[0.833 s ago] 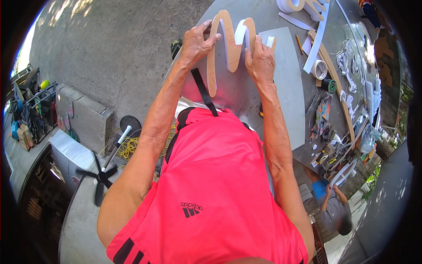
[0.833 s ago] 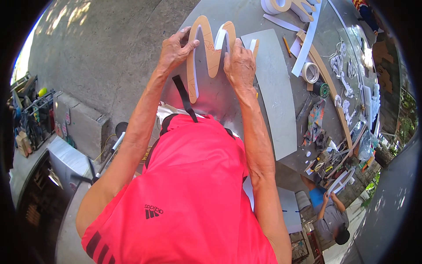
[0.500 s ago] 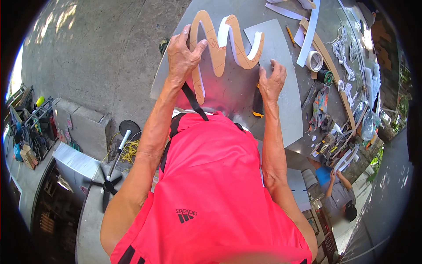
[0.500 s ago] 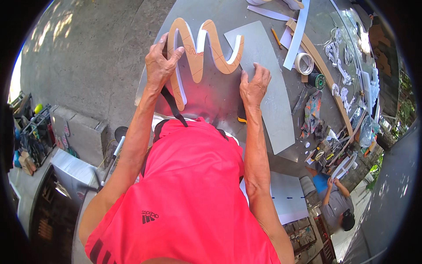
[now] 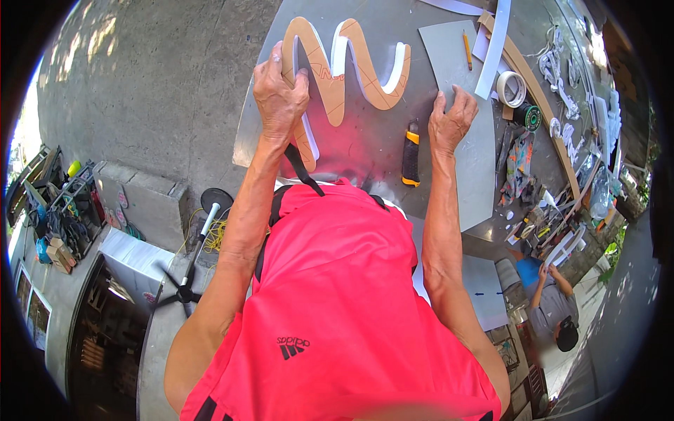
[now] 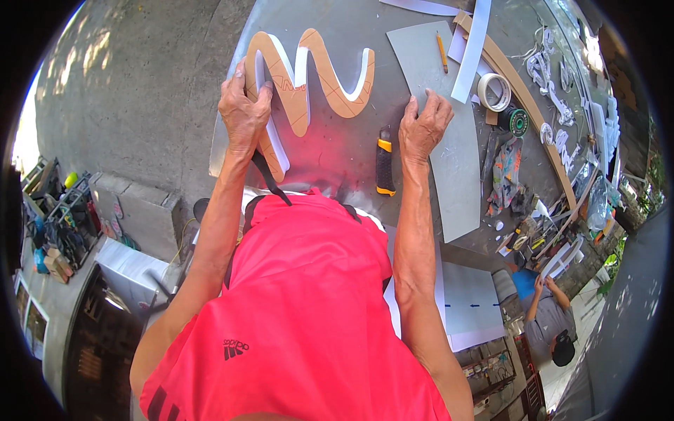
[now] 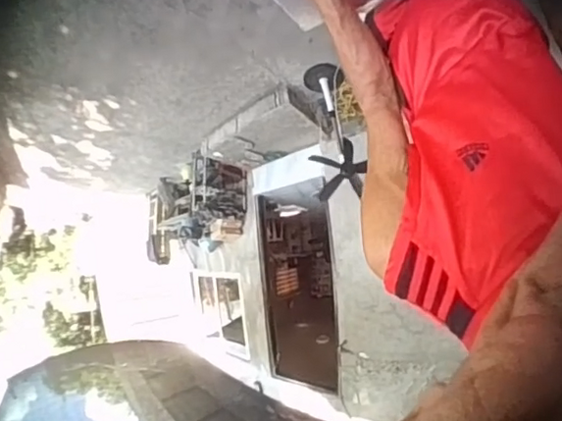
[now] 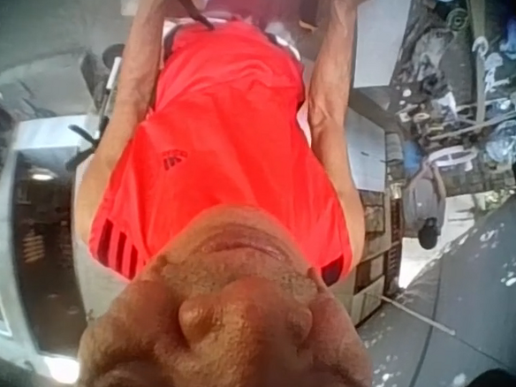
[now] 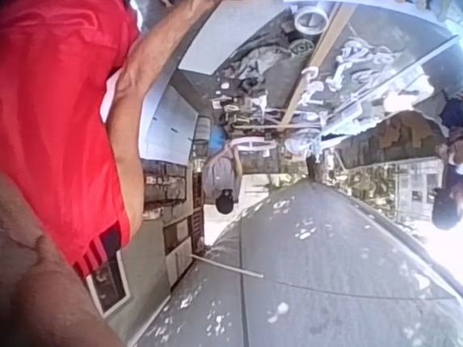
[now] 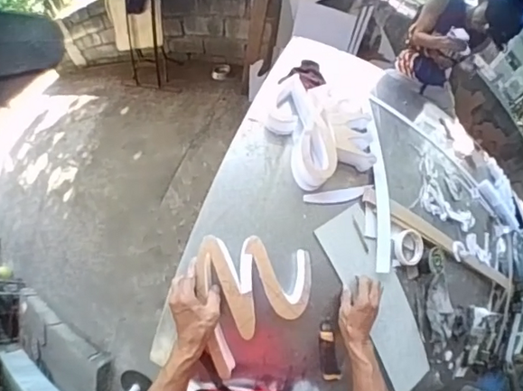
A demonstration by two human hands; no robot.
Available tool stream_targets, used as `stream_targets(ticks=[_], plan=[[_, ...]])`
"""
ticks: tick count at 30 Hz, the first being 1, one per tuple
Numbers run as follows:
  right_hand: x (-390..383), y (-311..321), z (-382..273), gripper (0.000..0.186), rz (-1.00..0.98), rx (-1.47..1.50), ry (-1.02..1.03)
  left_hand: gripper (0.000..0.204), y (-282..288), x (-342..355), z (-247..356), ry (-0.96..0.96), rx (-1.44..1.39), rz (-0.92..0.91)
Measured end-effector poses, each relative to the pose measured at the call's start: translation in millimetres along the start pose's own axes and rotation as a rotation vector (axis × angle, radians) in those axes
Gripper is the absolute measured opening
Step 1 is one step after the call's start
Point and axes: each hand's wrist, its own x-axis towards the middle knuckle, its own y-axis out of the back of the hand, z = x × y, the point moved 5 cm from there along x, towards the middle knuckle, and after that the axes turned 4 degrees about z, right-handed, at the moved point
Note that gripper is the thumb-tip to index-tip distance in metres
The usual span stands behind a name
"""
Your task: The recorder is seen measuring, cutting, and assembling large dimensional letters for a sign.
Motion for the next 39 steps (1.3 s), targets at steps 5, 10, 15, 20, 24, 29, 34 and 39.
stream_targets(ticks=[5, 10, 15, 20, 24, 29, 34, 39], plan=[[4, -3, -20, 0.030, -0.177, 0.485, -0.328, 0.057, 4, -2, 2, 0.094, -0.046, 0.017], [18, -9, -64, 0.041, -0.376, 0.590, -0.280, 0.051, 6, -4, 4, 0.087, -0.055, 0.063], [23, -16, -82, 0.036, -0.331, 0.416, -0.071, 0.046, 3, -4, 2, 0.164, -0.073, 0.088], [25, -18, -85, 0.035, -0.316, 0.411, -0.082, 0.047, 4, -4, 4, 0.192, -0.067, 0.076], [25, -18, -84, 0.035, -0.309, 0.382, -0.090, 0.047, 5, 0, 9, 0.179, -0.078, 0.060], [22, -19, -83, 0.034, -0.302, 0.399, -0.123, 0.048, 5, 0, 8, 0.174, -0.057, 0.042], [22, -19, -80, 0.036, -0.323, 0.460, -0.183, 0.057, 11, 0, 10, 0.192, -0.077, -0.005], [24, -19, -79, 0.036, -0.359, 0.498, -0.203, 0.063, 21, -7, 12, 0.167, -0.050, -0.052]])
